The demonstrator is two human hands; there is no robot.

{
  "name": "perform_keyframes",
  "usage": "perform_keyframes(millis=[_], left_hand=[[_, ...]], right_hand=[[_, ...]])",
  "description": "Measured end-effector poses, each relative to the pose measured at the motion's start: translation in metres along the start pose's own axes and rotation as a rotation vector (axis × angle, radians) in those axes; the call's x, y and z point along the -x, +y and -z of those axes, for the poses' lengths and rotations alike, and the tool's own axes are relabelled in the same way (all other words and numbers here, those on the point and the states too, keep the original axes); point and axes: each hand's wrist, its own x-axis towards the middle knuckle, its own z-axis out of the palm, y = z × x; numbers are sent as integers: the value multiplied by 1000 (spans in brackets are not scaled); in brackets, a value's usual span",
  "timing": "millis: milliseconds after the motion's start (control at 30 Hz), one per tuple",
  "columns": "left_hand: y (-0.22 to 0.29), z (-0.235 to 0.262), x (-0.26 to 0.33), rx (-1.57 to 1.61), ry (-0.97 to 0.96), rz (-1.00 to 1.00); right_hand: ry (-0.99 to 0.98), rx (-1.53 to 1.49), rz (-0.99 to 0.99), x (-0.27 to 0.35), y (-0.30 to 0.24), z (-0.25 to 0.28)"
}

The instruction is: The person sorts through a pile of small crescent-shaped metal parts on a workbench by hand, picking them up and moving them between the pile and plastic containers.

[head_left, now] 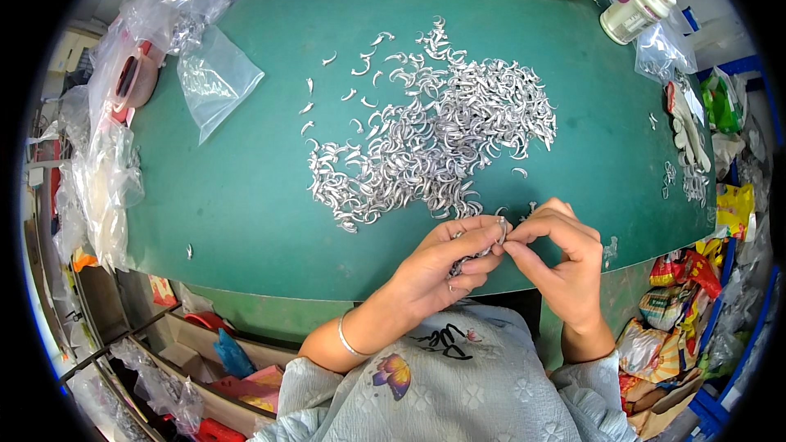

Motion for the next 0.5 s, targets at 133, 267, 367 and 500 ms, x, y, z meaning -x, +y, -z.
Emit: perform_keyframes(millis=[133, 267, 367, 500], left_hand=[[0, -4, 1, -8, 3, 18], [-1, -7, 3, -30, 68, 20], [-2, -7, 3, -46, 57, -43], [-2, -3, 3, -196, -5, -153]], right_hand=[[64, -85, -26, 1, -4, -4], [45, 208, 229, 0, -5, -4], [28, 214, 286, 0, -1, -2], [-49, 96, 261, 0, 3, 2]])
